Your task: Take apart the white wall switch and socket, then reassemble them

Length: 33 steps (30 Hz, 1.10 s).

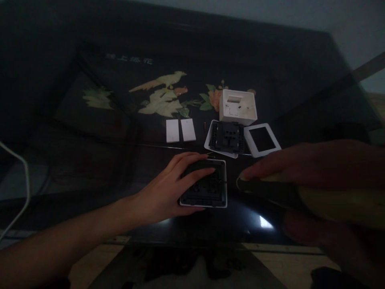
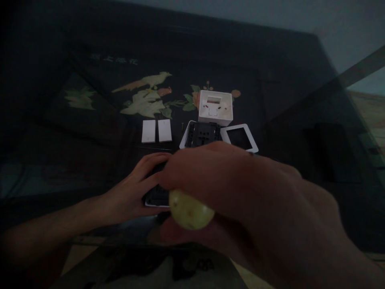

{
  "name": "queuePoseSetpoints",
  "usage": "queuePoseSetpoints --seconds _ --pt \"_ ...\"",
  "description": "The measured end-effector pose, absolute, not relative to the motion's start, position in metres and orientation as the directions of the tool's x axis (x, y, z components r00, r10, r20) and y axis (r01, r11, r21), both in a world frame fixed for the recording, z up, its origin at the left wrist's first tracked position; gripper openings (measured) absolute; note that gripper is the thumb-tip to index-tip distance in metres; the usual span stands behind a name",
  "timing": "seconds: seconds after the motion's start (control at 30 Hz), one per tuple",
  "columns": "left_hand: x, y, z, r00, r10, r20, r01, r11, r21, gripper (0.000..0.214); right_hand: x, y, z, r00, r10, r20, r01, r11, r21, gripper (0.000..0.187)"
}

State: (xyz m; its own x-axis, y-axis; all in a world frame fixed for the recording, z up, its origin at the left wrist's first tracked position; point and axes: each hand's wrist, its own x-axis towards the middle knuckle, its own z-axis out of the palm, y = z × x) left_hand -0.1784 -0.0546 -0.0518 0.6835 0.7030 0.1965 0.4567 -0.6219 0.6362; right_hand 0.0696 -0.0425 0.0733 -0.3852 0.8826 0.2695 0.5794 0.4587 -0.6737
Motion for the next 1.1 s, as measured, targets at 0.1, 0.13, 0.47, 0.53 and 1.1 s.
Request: queuePoseSetpoints --seconds 0.1,0.13,0.47,0.53,1.1 --pt "-0.177 -0.055 -0.052 0.683 0.705 0.192 0.458 -0.618 0.639 0.074 0.065 -0.035 0.076 -0.481 0.770 0.418 0.445 0.626 -0.641 0.020" --pt "-0.177 -0.055 -0.052 0.682 0.705 0.194 0.458 -0.619 0.639 0.073 0.065 -0.034 0.075 -0.493 0.754 0.433 0.423 0.643 -0.639 0.018" --pt "-0.179 -0.055 -0.048 0.688 0.701 0.188 0.470 -0.628 0.620 0.074 0.065 -0.035 0.072 -0.393 0.836 0.382 0.614 0.548 -0.568 0.012" --pt "-0.179 -0.055 -0.047 0.693 0.698 0.181 0.472 -0.629 0.618 0.074 0.063 -0.034 0.075 -0.380 0.863 0.333 0.627 0.504 -0.594 0.008" --pt "-0.184 -0.051 -0.041 0.701 0.705 0.106 0.443 -0.547 0.710 0.083 0.069 -0.042 0.081 -0.434 0.870 0.235 0.612 0.476 -0.632 0.018"
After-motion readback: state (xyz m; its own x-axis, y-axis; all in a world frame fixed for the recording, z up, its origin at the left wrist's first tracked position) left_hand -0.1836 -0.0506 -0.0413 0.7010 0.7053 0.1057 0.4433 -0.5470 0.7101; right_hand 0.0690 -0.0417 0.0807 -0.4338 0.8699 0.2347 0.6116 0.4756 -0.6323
